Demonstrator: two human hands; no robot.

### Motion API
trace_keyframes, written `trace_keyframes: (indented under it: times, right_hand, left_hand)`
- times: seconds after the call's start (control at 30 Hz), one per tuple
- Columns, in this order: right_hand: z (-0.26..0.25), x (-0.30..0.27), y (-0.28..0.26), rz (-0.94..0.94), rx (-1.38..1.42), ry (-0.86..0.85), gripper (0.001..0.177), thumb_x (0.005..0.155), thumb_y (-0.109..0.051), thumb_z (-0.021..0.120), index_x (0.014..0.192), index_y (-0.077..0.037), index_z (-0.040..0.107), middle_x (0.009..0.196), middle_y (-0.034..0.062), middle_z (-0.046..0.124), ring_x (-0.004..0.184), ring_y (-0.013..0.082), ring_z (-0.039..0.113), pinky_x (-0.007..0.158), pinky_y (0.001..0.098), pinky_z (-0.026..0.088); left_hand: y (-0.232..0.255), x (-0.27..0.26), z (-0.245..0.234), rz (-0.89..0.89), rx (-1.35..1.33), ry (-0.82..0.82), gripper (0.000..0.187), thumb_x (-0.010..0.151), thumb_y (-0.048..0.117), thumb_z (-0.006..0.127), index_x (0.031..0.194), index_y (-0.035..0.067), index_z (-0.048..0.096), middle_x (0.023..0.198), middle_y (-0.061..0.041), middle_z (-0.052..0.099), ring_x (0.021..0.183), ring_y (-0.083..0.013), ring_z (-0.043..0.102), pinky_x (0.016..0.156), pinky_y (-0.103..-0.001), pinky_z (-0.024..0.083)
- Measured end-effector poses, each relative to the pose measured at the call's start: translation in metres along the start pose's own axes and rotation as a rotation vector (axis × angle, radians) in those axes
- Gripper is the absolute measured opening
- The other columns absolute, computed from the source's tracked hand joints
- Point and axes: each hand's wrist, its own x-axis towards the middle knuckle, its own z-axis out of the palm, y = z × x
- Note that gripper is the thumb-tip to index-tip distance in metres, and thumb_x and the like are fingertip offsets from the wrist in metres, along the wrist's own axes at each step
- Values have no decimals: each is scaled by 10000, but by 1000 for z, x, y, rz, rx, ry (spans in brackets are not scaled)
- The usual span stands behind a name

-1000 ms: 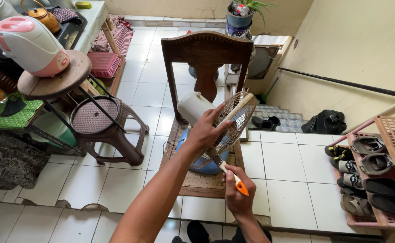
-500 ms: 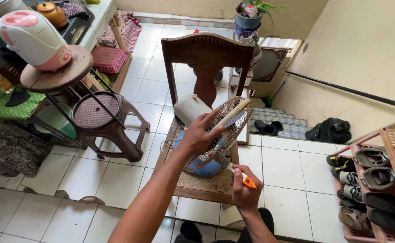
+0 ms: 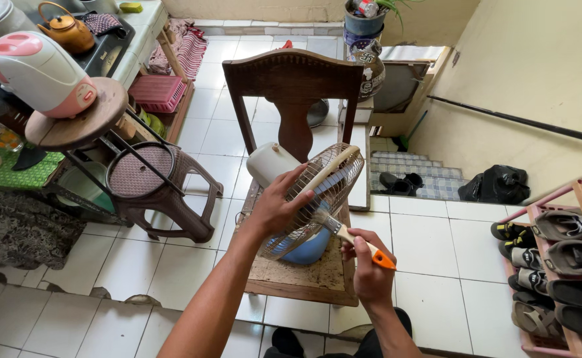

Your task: The person uses a paintbrush to dust a black computer tower and a blue table fan. They clean the top, sides, and front of the computer tower, then move to the fan to dust the grill and base.

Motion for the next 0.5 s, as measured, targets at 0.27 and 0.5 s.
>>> trace_keyframes:
  times: [0.27,0.5]
  right_hand:
    - [9,0,17,81,-31,73,417,1032,-246,436,982,44,731,759,102,714,684,171,662,618,303,547]
    - [9,5,25,58,91,128,384,1000,-236,449,1165,23,679,816,105,717,686,168,695,607,308,583]
  left_hand:
    - [3,-3,-11,16,-42,-8,766,875,664,568,1540,304,447,1523,-154,511,1395,-383,494,1121,-566,428]
    - [-4,-3,-18,41,-48,0,794,856,698,572,1530,288,480,1474,-150,585,1352,-362,554,1112,-521,458]
